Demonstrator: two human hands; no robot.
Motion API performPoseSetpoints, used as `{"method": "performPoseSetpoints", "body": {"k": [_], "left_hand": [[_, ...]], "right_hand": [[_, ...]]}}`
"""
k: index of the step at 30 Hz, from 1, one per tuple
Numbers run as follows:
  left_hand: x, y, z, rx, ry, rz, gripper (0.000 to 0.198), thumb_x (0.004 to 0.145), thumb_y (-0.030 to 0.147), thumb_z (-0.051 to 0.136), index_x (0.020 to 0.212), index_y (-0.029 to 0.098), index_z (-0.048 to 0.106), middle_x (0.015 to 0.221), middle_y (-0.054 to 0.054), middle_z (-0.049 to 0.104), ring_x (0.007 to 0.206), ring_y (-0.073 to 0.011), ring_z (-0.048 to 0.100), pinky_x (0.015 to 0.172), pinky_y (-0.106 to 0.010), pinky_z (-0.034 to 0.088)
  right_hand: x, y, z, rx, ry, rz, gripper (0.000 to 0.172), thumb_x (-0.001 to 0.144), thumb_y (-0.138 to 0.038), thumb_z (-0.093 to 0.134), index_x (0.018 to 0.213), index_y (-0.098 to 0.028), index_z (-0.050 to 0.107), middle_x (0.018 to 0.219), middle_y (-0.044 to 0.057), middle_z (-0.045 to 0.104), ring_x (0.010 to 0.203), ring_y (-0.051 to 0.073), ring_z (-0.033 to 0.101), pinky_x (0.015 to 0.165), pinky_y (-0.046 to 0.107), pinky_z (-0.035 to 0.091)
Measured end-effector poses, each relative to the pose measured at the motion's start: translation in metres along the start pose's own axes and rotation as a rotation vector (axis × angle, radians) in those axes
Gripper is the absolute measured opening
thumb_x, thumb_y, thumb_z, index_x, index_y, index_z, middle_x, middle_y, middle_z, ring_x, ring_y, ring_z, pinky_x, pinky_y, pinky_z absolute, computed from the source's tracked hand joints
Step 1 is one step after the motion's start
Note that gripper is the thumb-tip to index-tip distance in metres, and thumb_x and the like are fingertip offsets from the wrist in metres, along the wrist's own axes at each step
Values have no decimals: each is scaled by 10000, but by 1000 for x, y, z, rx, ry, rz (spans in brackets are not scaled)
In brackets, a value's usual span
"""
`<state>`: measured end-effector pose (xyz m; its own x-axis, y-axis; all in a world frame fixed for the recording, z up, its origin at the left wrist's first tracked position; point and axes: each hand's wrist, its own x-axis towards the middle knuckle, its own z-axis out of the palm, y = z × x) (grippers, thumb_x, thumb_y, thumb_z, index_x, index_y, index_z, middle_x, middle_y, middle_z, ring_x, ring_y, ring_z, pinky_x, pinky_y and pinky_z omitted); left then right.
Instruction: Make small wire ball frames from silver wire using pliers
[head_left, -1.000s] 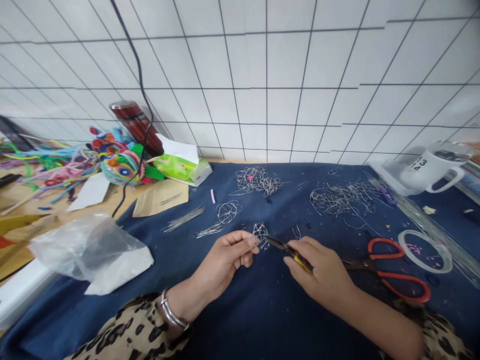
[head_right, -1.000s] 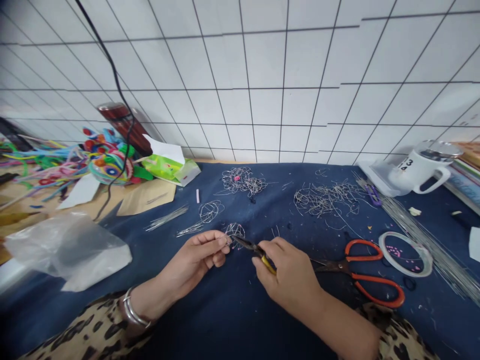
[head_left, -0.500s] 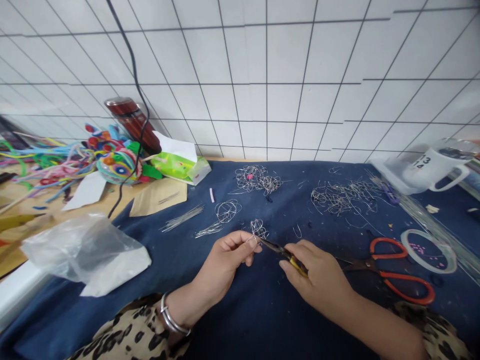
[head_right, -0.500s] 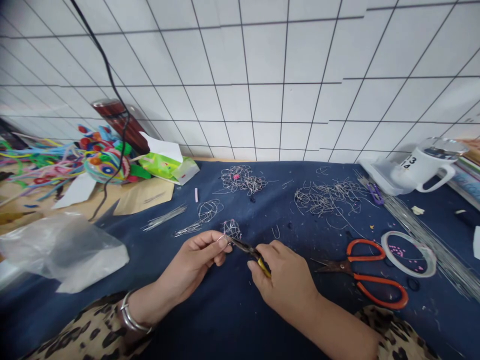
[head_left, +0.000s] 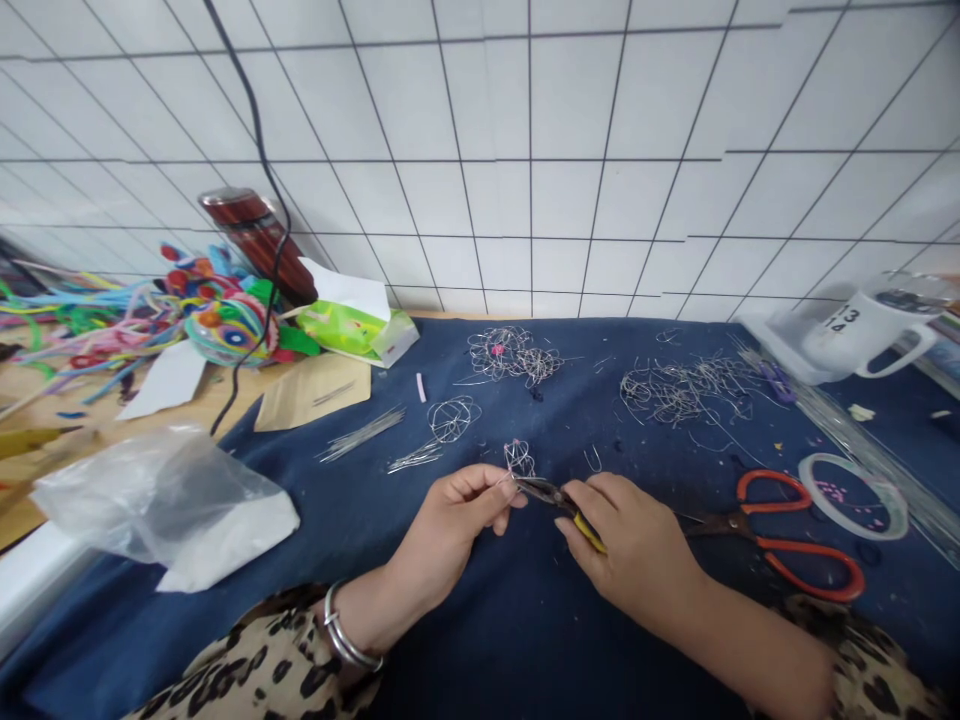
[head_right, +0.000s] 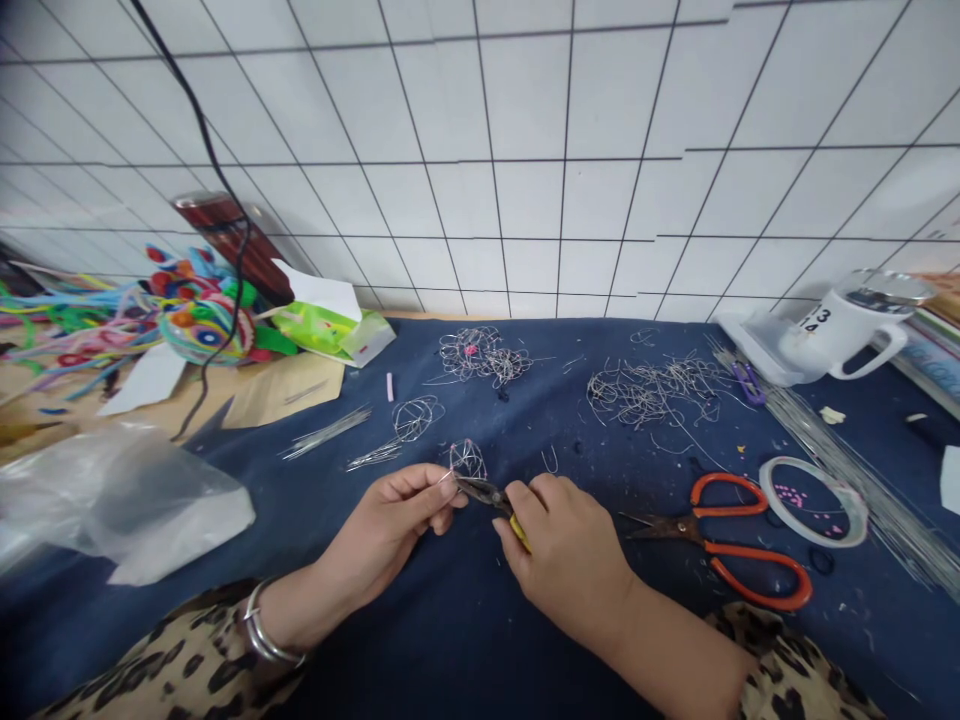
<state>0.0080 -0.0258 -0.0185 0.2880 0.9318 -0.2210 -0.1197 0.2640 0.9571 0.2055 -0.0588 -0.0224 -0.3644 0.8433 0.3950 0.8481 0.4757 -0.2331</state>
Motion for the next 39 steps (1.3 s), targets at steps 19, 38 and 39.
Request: {"method": "performPoseSetpoints", "body": {"k": [19,38,39], "left_hand": [[0,0,0,-38,-4,-32,162,793,283,628,759,125,648,733,-48,661,542,-76,468,557,-215,376],[2,1,-1,-172,-19,-134,151,786,274,639,766,125,642,716,-32,635,532,-65,479,538,-200,393],[2,1,-1,-180,-20,-138,152,787,274,639,765,123,640,716,-31,634,532,-64,478,540,-199,395]], "right_hand": [[3,8,2,232,-120,72,234,871,-295,467,1033,-191,600,816,43,586,734,147,573,691,264,483],[8,12,-5,343,-245,154,237,851,-314,507,1046,-214,597,814,24,580,730,150,563,691,282,475],[8,13,-4,316,-223,131,250,849,-311,508,1058,-205,592,835,32,586,749,156,566,701,287,478]]}}
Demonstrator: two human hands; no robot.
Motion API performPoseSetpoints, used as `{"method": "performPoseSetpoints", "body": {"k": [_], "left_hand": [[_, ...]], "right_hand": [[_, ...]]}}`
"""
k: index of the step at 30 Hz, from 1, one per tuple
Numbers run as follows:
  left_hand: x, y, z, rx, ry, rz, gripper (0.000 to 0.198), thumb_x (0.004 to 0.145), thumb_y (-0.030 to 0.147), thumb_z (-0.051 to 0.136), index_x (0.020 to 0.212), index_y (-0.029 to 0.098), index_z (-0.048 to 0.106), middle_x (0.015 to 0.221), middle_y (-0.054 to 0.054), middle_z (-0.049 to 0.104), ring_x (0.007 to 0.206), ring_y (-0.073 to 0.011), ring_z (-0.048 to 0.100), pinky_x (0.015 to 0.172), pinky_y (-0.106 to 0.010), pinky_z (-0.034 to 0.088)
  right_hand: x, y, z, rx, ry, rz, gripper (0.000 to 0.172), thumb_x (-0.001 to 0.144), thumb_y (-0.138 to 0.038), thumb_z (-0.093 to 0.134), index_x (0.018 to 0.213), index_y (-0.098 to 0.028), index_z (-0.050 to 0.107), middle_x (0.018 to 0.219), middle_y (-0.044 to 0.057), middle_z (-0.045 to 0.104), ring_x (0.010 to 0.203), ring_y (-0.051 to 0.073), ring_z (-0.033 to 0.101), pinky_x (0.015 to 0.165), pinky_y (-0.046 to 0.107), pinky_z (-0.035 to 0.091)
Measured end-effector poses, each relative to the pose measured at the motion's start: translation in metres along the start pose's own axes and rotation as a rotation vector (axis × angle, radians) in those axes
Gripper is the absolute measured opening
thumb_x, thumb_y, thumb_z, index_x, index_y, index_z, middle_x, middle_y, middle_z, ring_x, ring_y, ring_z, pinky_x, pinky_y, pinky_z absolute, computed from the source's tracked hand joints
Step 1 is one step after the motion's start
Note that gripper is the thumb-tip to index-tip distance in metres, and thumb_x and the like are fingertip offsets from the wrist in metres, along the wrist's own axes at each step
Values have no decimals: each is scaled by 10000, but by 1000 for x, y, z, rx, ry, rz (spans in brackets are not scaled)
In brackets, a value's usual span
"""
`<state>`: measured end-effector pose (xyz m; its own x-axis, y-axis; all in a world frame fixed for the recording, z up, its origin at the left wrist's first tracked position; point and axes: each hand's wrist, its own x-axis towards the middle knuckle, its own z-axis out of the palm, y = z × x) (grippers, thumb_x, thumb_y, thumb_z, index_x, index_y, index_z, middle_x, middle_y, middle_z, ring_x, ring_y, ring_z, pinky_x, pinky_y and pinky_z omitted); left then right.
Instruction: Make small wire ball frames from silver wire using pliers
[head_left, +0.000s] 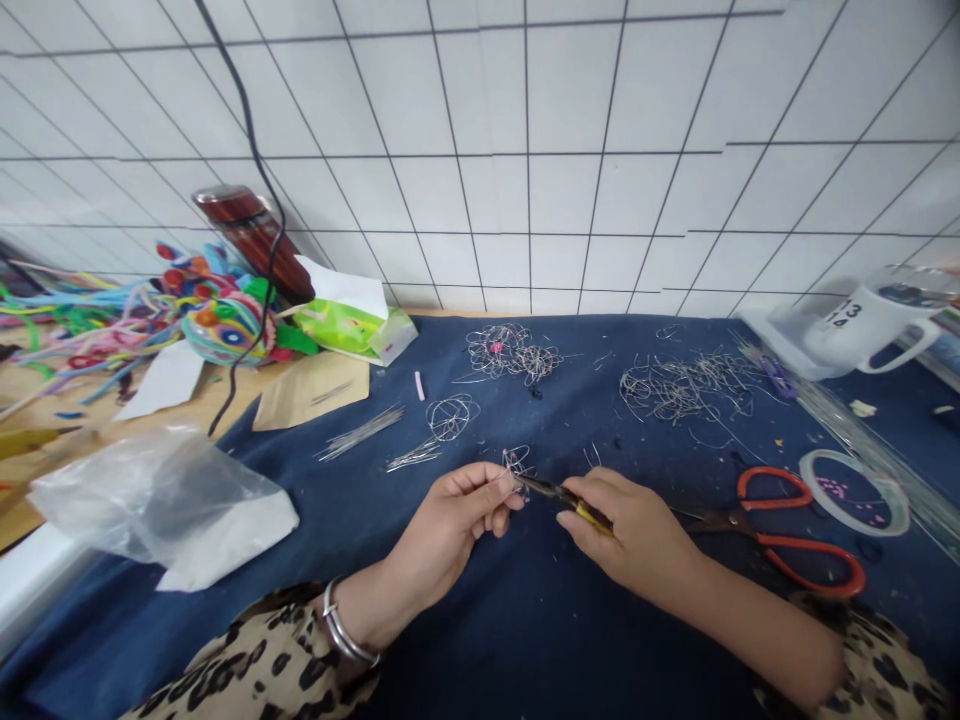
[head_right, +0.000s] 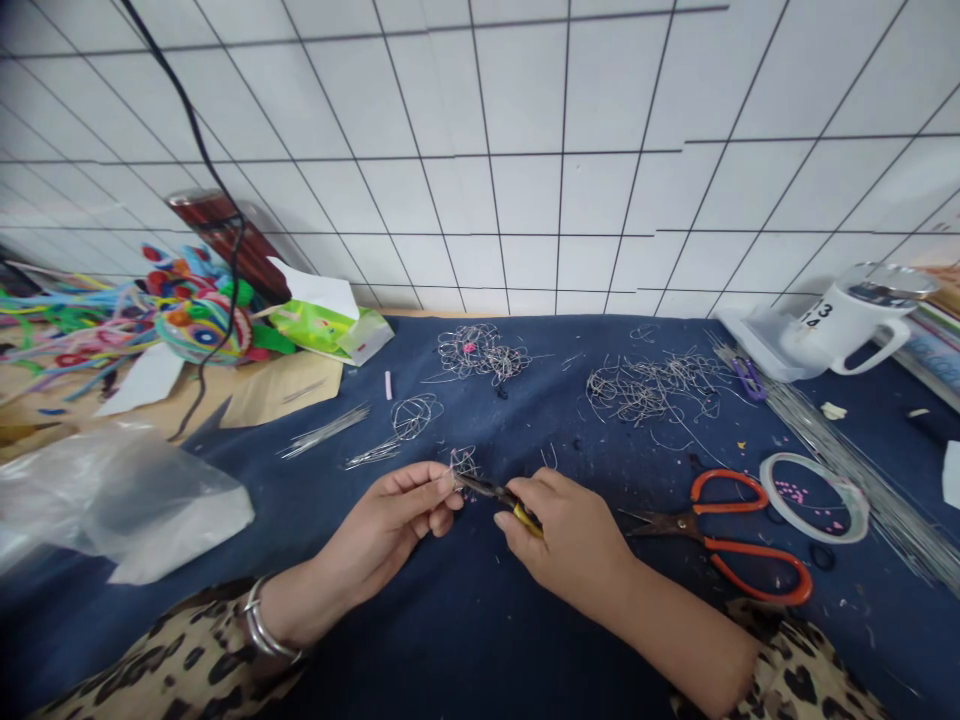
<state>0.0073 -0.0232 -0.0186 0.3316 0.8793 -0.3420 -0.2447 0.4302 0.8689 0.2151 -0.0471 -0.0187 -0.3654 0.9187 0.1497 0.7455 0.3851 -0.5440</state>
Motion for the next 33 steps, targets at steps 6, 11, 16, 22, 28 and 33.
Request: {"method": "performPoseSetpoints", "body": {"k": [6,11,16,22,28,33], "left_hand": [[1,-1,-1,-23,-3,-13,144,796,265,634,770,124,633,712,-27,631,532,-58,480,546,-194,395],[2,0,-1,-31,-1,-20,140,790,259,642,770,121,636,712,-29,636,531,-58,487,549,-196,399],[2,-1,-2,-37,-2,-11,124,779,241,652,803,119,643,718,-41,651,529,-65,497,554,-204,408],[2,-2,-2,-32,12,2,155,813,271,611,780,120,632,706,-43,649,522,-68,494,548,-207,408],[2,-2,-2,-6,0,8,168,820,275,599,751,122,612,703,-31,635,525,-63,484,550,-202,404],[1,-1,-2,5,-6,7,175,819,275,598,735,122,603,696,-27,627,525,-64,481,549,-202,399]], "right_hand": [[-2,2,2,-167,97,-114,249,866,-305,481,1048,-177,594,862,60,601,764,160,576,707,285,487],[-3,2,1,-211,97,-129,242,882,-303,460,1038,-177,595,840,51,603,759,152,583,715,274,489],[-2,1,0,-267,118,-144,237,879,-291,470,1041,-174,599,838,53,605,775,153,586,723,267,488],[-3,1,0,-316,151,-172,236,877,-293,478,1037,-171,601,849,56,608,803,164,587,735,279,490],[-2,0,-1,-313,140,-185,247,872,-292,477,1040,-159,601,855,66,603,803,172,579,738,301,490],[-1,1,-3,-337,120,-214,258,864,-295,481,1046,-155,598,863,73,597,799,189,565,728,333,484]]}}
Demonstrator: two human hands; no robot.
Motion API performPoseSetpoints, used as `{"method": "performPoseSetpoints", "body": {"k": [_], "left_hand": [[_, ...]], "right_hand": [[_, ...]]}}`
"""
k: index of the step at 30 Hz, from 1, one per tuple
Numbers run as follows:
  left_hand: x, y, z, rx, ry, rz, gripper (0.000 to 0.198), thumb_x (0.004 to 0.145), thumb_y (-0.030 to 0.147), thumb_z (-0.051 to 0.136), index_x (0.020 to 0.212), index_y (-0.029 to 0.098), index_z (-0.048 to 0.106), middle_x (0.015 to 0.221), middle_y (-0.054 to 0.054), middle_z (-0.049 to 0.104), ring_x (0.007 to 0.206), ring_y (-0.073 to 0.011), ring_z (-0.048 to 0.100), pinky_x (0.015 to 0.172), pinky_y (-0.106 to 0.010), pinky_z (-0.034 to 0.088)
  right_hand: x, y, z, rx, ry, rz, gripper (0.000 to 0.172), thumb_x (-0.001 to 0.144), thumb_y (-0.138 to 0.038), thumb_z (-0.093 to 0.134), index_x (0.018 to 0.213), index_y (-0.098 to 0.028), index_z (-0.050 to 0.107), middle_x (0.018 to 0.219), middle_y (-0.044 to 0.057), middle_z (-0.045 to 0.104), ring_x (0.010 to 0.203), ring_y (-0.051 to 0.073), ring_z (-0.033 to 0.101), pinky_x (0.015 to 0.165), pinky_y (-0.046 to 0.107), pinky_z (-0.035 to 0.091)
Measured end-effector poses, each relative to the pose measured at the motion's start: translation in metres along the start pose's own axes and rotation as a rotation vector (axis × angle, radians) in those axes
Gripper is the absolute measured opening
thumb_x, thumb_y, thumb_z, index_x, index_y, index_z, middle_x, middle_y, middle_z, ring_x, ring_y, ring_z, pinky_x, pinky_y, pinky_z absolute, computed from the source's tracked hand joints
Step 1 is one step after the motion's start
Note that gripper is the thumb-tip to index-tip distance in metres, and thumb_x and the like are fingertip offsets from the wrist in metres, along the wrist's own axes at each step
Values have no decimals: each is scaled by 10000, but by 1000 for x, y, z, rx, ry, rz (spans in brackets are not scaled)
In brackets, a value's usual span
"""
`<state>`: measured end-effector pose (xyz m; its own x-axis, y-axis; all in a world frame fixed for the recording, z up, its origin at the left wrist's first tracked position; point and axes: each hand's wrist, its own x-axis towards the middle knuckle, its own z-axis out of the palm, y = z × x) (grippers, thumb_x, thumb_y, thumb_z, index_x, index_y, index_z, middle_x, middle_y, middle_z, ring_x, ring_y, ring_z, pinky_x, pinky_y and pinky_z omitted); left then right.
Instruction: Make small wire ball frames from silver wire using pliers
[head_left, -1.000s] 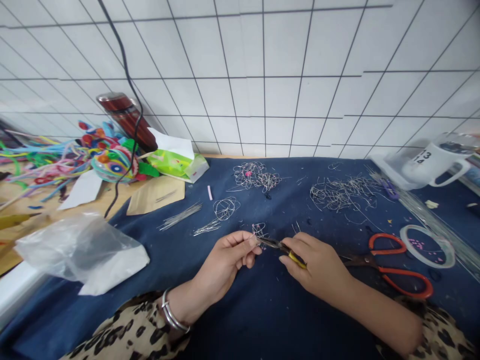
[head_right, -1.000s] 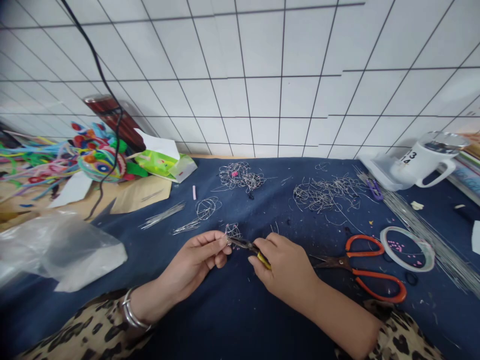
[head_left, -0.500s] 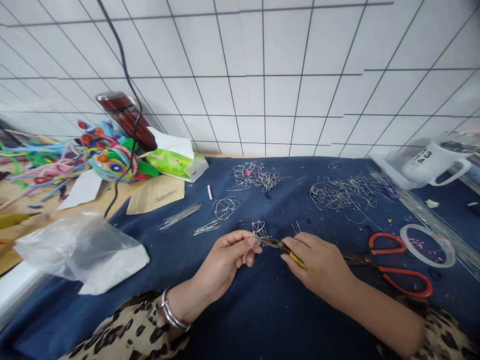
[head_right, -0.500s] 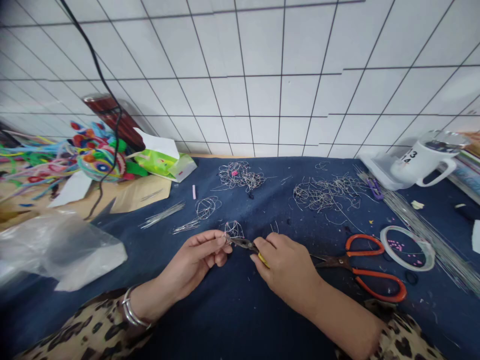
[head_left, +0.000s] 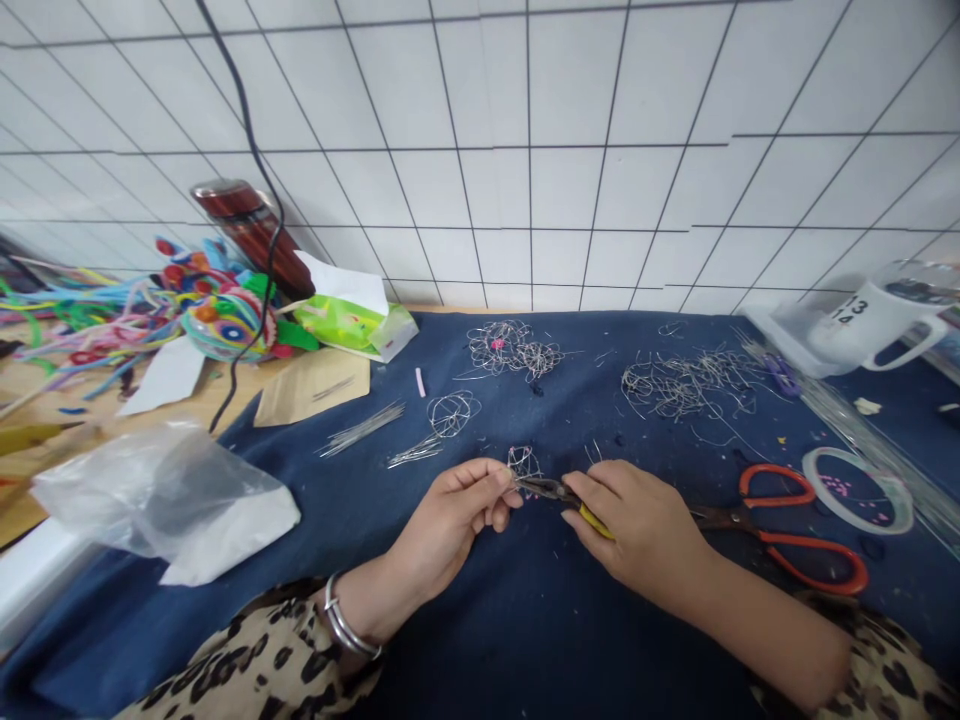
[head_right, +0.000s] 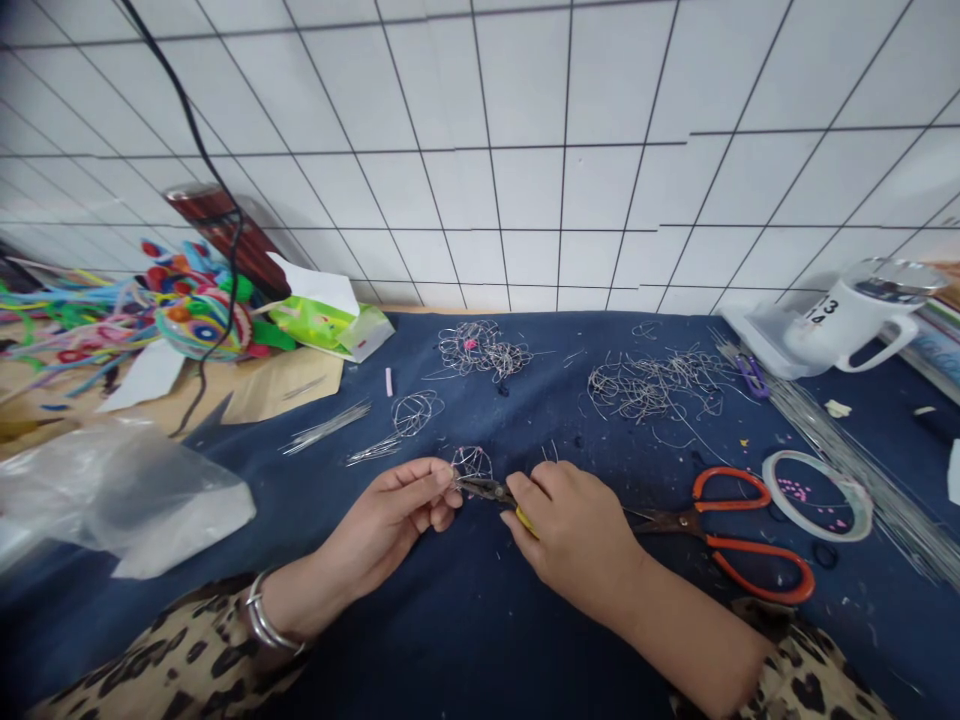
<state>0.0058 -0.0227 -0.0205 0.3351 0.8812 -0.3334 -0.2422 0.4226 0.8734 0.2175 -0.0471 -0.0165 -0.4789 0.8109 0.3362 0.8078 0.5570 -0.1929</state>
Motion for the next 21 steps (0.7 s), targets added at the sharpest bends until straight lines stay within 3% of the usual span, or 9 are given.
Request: {"method": "performPoseSetpoints", "body": {"k": [21], "left_hand": [[4,0,-3,-133,-36,-29,173,835,241,567,704,129,557,617,3,535,474,-53,399,505,-216,351]], "right_hand": [[-1,0,0,78,-26,44,267,850,-303,503,1060,-162,588,907,76,595,838,193,561,762,338,480]]}}
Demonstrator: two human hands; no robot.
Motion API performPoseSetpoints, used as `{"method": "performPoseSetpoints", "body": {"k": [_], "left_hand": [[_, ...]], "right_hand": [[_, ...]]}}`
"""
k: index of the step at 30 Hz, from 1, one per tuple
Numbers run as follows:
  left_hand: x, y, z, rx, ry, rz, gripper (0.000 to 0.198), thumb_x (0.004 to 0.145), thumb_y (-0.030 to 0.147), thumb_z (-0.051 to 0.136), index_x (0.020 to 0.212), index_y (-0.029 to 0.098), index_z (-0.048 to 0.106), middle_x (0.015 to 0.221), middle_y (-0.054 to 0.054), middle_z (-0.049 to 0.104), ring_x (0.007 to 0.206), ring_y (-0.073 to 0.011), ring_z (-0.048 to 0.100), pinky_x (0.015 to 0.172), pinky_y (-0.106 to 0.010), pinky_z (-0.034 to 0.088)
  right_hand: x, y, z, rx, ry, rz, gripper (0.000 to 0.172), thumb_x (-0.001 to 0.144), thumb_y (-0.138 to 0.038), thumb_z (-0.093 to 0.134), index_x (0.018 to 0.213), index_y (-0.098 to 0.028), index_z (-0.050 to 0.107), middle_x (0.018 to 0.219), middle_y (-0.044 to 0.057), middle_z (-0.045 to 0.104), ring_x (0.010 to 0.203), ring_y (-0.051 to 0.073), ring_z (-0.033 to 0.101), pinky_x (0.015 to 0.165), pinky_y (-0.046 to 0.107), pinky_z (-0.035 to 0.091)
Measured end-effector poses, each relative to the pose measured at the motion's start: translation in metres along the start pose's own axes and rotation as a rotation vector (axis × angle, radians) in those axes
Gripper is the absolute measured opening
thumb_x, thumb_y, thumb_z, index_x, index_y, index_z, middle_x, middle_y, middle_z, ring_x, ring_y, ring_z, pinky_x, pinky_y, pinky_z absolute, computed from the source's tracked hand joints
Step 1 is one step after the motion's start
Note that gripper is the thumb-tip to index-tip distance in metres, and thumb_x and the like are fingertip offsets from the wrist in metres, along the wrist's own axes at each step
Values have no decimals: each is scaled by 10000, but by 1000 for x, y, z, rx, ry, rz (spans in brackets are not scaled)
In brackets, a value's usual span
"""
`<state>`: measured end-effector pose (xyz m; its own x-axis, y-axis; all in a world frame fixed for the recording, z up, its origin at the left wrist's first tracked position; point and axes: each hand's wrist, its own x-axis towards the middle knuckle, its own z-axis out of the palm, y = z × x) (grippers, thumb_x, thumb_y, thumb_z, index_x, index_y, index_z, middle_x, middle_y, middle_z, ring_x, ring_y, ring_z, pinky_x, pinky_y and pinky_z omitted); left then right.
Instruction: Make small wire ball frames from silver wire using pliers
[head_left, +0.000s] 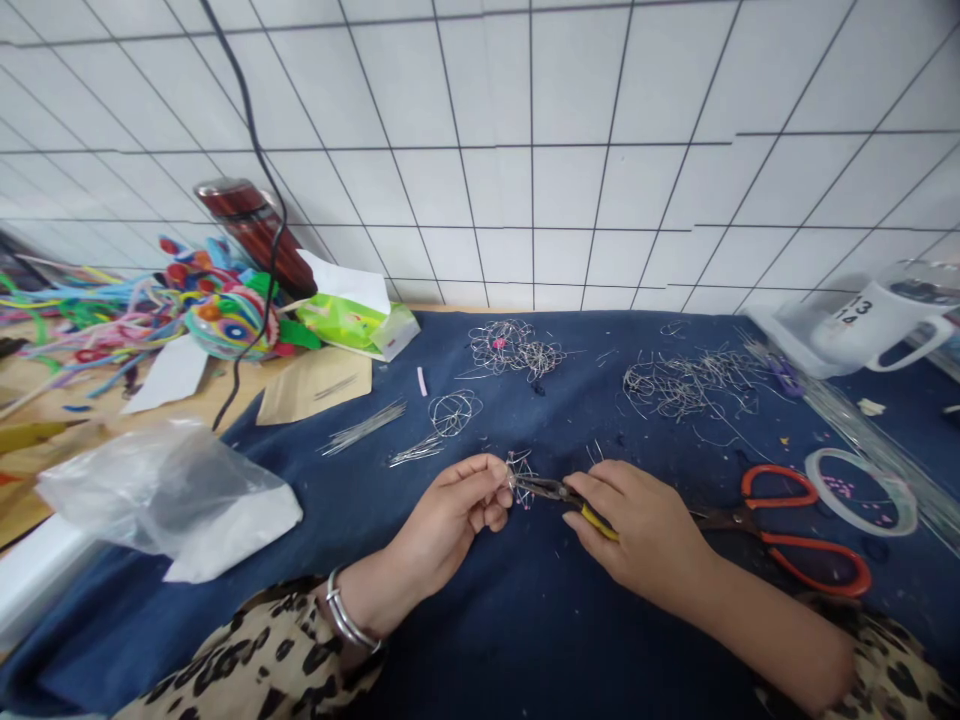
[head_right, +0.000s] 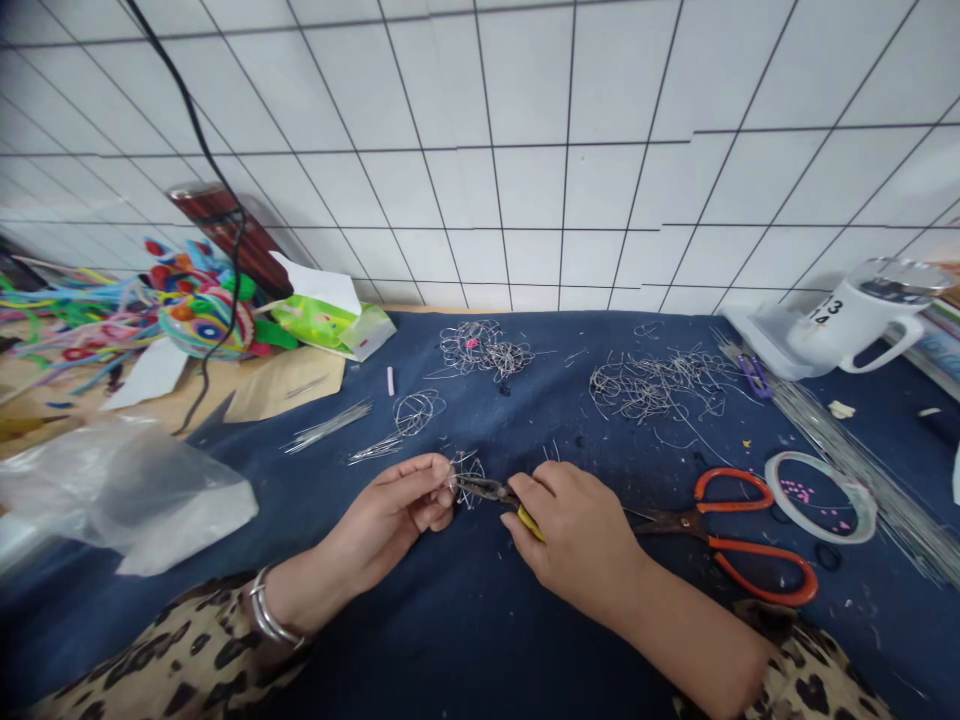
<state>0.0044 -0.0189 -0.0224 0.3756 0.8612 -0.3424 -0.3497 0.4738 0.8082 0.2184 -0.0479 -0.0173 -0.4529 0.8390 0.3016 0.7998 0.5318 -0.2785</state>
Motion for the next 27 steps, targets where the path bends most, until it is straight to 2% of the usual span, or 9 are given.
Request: {"method": "performPoseSetpoints", "body": {"k": [12,18,27], "left_hand": [[0,-1,-1,-48,-35,-32,143,821,204,565,701,129,550,620,0,534,472,-52,387,506,-218,348],[0,0,1,-25,13,5,146,813,238,585,715,132,569,624,1,538,477,-52,395,509,-210,354],[-1,1,3,30,18,49,159,830,253,573,720,137,568,625,8,538,493,-57,412,525,-207,360]], "right_hand": [[-1,-5,0,-17,33,7,257,861,-292,487,1051,-157,597,877,79,601,821,181,575,759,314,487],[-2,-5,-2,49,31,50,249,850,-299,497,1037,-177,607,886,76,605,807,172,580,748,298,487],[-1,-10,-8,267,-152,239,262,833,-312,514,1057,-212,604,859,31,587,785,164,571,728,304,474]]}}
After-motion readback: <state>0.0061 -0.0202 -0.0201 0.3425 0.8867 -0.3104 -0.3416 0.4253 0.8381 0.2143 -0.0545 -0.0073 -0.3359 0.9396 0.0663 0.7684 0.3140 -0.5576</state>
